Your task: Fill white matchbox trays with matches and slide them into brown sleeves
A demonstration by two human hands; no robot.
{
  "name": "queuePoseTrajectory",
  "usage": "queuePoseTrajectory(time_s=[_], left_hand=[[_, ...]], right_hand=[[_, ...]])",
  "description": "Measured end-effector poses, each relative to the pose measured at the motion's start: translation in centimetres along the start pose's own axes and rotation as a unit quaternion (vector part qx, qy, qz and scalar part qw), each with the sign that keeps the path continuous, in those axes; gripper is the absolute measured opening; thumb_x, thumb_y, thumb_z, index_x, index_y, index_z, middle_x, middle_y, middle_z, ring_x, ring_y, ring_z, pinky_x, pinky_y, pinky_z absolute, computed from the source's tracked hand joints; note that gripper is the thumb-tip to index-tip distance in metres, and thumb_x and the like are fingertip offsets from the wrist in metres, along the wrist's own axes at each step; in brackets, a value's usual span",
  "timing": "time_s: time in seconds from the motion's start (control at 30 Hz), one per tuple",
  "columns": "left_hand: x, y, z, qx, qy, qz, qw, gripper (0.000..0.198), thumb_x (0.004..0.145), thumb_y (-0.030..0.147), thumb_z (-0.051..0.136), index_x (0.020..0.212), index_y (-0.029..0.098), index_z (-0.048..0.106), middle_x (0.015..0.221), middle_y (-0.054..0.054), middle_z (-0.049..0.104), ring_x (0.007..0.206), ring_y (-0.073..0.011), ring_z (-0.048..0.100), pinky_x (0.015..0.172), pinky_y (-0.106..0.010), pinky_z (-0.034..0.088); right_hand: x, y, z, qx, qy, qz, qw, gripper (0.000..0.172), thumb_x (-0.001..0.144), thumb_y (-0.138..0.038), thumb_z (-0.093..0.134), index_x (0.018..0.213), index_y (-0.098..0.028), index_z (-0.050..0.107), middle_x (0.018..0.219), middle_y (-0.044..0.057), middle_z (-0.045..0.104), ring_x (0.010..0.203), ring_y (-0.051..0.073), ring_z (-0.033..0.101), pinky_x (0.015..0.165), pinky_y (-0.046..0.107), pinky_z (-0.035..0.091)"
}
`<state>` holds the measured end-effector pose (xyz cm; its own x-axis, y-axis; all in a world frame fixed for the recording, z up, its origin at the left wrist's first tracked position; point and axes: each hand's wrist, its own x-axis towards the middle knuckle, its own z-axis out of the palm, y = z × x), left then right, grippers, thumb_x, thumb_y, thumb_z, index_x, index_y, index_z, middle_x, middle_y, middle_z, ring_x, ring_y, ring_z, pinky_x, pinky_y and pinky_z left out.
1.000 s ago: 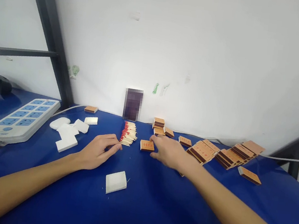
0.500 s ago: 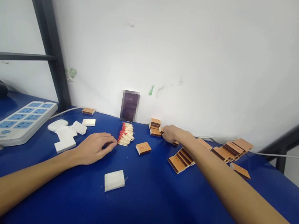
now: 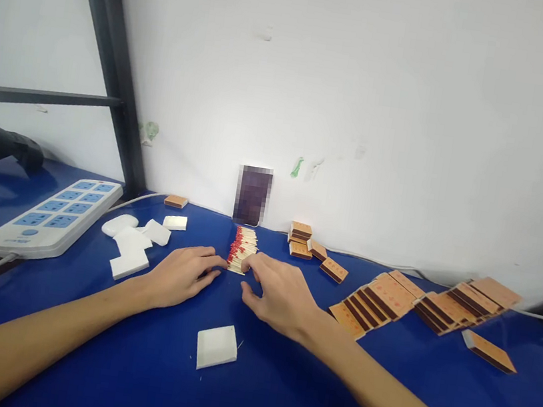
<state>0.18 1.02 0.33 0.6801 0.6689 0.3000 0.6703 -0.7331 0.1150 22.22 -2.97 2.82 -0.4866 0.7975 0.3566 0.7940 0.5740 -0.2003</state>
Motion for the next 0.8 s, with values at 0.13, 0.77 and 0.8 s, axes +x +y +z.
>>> queuePoseTrajectory(time_s=[0.13, 0.77, 0.8], left_hand=[[0.2, 0.1, 0.2, 0.008, -0.008, -0.008, 1.0, 0.025, 0.094, 0.024, 0.041, 0.109, 0.023, 0.06, 0.093, -0.003, 0.06, 0.084, -0.0188, 0.06, 0.07, -0.03, 0.046], [0.5, -0.2, -0.3, -0.084, -0.044, -0.011, 0.995, 0.016, 0.093, 0.027, 0.044, 0.091, 0.02, 0.059, 0.086, -0.002, 0.059, 0.075, -0.0156, 0.057, 0.064, -0.027, 0.04], [0.4, -0.2, -0.3, -0.088, -0.05, -0.008, 0.995, 0.016, 0.093, 0.026, 0.044, 0.091, 0.02, 0.058, 0.088, -0.002, 0.059, 0.076, -0.0158, 0.057, 0.065, -0.028, 0.041]], right_hand=[[-0.5, -1.7, -1.3, 0.087, -0.124, -0.033, 0.988, 0.011, 0.089, -0.03, 0.05, 0.095, -0.024, 0.056, 0.092, 0.001, 0.06, 0.076, 0.015, 0.055, 0.068, 0.028, 0.041], [-2.0, -0.3, 2.6, 0.14, 0.039, -0.058, 0.988, 0.022, 0.083, -0.031, 0.057, 0.102, -0.02, 0.054, 0.089, 0.005, 0.06, 0.078, 0.018, 0.054, 0.07, 0.033, 0.044], [-2.0, -0.3, 2.7, 0.138, 0.053, -0.048, 0.988, 0.014, 0.085, -0.028, 0.053, 0.097, -0.02, 0.054, 0.087, 0.005, 0.06, 0.075, 0.017, 0.053, 0.069, 0.032, 0.043]])
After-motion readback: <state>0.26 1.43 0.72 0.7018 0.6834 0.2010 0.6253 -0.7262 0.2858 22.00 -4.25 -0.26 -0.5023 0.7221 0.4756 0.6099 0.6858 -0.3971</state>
